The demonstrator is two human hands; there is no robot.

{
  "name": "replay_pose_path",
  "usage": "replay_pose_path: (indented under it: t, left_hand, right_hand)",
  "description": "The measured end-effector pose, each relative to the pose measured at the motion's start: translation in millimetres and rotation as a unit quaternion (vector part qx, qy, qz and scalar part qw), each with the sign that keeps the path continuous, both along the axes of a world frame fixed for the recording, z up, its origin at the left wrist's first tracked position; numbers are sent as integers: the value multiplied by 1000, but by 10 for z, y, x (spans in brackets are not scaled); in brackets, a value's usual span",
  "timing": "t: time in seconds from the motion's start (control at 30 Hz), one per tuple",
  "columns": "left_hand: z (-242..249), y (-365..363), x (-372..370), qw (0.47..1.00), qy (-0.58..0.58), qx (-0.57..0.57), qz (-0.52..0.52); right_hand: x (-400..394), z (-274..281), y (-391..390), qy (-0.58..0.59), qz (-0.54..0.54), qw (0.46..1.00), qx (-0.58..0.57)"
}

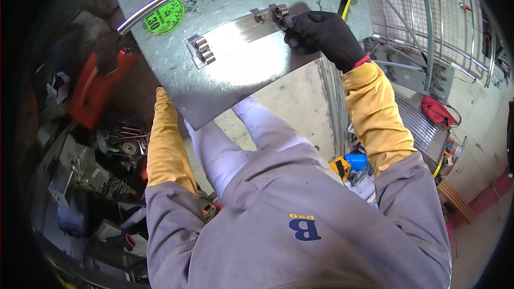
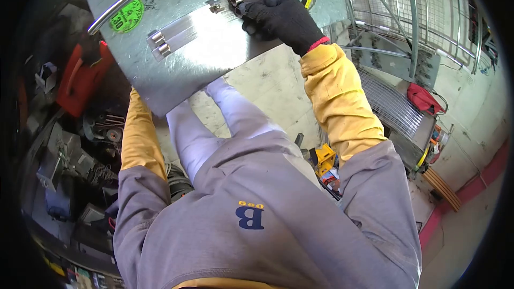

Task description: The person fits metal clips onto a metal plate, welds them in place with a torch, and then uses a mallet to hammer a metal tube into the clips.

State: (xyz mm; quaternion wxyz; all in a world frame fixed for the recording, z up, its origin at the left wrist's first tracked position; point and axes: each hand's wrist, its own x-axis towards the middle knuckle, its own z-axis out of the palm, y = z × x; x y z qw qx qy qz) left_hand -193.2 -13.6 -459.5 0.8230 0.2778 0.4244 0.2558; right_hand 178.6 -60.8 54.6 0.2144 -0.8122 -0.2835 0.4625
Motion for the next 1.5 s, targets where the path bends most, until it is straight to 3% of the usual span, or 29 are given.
replay_pose_path:
  t: [0.1,0.13,0.2,0.23,0.27,0.33,0.37,0.47,0.57,0.6,0.67,0.7,0.77,0.8,0.87,0.93,1.0,1.07,1.13,1.17,1.23,1.27,1.33,1.4,1.5]
  left_hand:
    - [284,-12,-257,999,25,25,-5]
    - [609,-4,-363,999,31,29,-5]
    - [1614,-45,-487,963,133,183,-149]
    - [1843,-126,-441,997,64,-6,-33]
    - [2145,-183,-461,997,68,-2,-29]
    - [2729,-259,-577,986,105,-24,-127]
    - [2554,-414,-713,996,55,-20,-70]
    - [2441,-794,-1111,993,110,-29,-9]
    - [2769,-1212,-1245,992,71,-44,95]
    - [3037,-1338,-1185,984,137,1,115]
    - [3332,-1599,-1145,972,83,16,217]
    - [3533,-1641,-1100,971,86,19,220]
    - [3930,-1658,-1073,968,-72,-33,240]
    - [3943,-1635,-1123,967,-68,-28,244]
    - [3982,-1481,-1168,966,138,15,219]
    - [4087,-1411,-1091,962,87,11,260]
    - [4573,-1285,-611,919,140,163,331]
    - [4741,-1220,-560,903,176,210,331]
    - [4609,-1206,-807,913,277,264,142]
    - [4546,-1239,-778,923,235,243,183]
    - [4629,-1264,-581,912,253,259,192]
    - [4708,-1294,-431,901,270,270,204]
    - [5050,-1278,-57,912,239,264,205]
    - [5278,-1226,182,913,232,297,156]
    - [5215,-1144,244,920,200,328,80]
  right_hand:
    - [9,12,1,6,5,1000,-8]
    - [18,-8,-10,12,5,1000,-4]
    - [47,-54,-12,20,1,1000,7]
    - [45,-47,-4,24,4,1000,11]
    - [31,-38,4,32,-5,999,8]
    - [12,-7,0,44,-9,999,11]
    - [16,-3,-1,50,-7,999,11]
    - [35,-68,-6,65,-6,998,17]
    - [60,-97,-12,68,-4,997,26]
    - [71,-101,-14,64,-2,997,29]
    - [100,-139,2,59,8,998,24]
    - [103,-148,5,52,15,998,13]
    - [107,-125,5,53,37,998,24]
    - [103,-118,18,50,55,997,33]
    - [87,-114,35,66,28,997,27]
    - [97,-119,23,64,27,997,28]
    - [94,-115,30,59,28,997,34]
    - [84,-157,17,59,29,997,38]
    - [147,-237,10,37,78,995,51]
    - [203,-331,10,40,77,995,53]
    - [324,-509,16,-19,200,973,115]
    - [300,-440,4,-18,197,973,118]
    - [146,-211,9,39,90,993,71]
    - [144,-201,14,42,96,992,74]
    - [185,-262,63,52,103,990,82]
